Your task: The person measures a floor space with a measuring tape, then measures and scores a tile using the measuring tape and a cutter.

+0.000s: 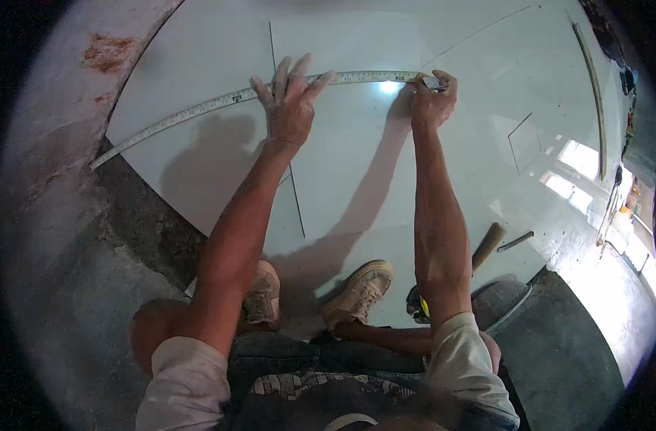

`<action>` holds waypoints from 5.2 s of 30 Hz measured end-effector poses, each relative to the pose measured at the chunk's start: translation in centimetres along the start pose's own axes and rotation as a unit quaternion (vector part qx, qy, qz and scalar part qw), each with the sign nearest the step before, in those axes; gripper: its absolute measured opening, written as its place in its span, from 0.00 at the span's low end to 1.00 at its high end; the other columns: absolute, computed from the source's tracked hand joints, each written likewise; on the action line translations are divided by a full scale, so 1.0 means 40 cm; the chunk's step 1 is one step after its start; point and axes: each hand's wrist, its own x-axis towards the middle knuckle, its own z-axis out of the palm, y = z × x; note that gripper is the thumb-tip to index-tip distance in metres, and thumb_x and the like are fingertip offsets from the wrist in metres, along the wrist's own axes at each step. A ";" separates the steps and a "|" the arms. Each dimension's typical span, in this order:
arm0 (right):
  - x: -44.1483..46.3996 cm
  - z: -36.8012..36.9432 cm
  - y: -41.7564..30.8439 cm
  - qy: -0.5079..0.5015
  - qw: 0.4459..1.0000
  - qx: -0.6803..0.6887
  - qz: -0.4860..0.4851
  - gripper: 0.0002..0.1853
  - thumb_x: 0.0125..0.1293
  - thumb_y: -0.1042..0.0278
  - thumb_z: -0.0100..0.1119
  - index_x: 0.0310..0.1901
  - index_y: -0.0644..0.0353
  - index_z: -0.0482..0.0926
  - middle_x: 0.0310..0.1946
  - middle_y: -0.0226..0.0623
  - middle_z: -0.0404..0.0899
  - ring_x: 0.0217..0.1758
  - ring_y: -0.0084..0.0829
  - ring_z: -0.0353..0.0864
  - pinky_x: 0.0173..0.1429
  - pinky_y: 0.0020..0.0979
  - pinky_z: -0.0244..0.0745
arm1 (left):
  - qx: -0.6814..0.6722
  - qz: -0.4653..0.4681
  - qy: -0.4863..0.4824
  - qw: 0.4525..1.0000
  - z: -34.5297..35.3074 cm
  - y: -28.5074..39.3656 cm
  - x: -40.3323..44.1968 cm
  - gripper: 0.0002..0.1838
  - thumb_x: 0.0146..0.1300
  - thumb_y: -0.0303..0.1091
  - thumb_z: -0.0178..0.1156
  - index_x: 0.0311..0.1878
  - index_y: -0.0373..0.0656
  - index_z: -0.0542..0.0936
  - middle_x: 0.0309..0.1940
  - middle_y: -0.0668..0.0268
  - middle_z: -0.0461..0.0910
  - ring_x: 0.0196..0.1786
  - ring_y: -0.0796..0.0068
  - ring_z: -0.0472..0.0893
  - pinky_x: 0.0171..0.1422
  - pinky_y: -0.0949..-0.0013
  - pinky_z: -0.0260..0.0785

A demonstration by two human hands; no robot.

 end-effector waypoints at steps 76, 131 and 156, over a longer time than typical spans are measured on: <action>-0.033 0.026 -0.105 -0.263 0.947 0.157 -0.092 0.19 0.67 0.57 0.70 0.43 0.68 0.78 0.27 0.40 0.83 0.29 0.24 0.81 0.35 0.30 0.78 | 0.064 0.040 -0.007 0.997 0.040 -0.034 -0.007 0.38 0.66 0.28 0.61 0.75 0.80 0.68 0.81 0.73 0.58 0.82 0.54 0.56 0.70 0.11 0.47; -0.171 0.057 -0.166 -0.313 0.921 -0.164 -0.165 0.18 0.69 0.65 0.65 0.48 0.64 0.67 0.38 0.59 0.84 0.43 0.60 0.87 0.45 0.56 0.81 | 0.022 0.014 0.042 0.999 0.032 -0.024 -0.007 0.26 0.70 0.30 0.56 0.65 0.78 0.80 0.77 0.77 0.66 0.80 0.57 0.61 0.73 0.13 0.47; -0.232 0.074 -0.158 -0.284 0.939 -0.127 -0.149 0.17 0.70 0.66 0.57 0.51 0.65 0.62 0.36 0.66 0.83 0.42 0.69 0.83 0.47 0.59 0.75 | 0.018 0.024 0.031 0.999 0.046 -0.033 -0.011 0.31 0.71 0.30 0.56 0.71 0.82 0.73 0.79 0.76 0.61 0.81 0.56 0.58 0.72 0.12 0.43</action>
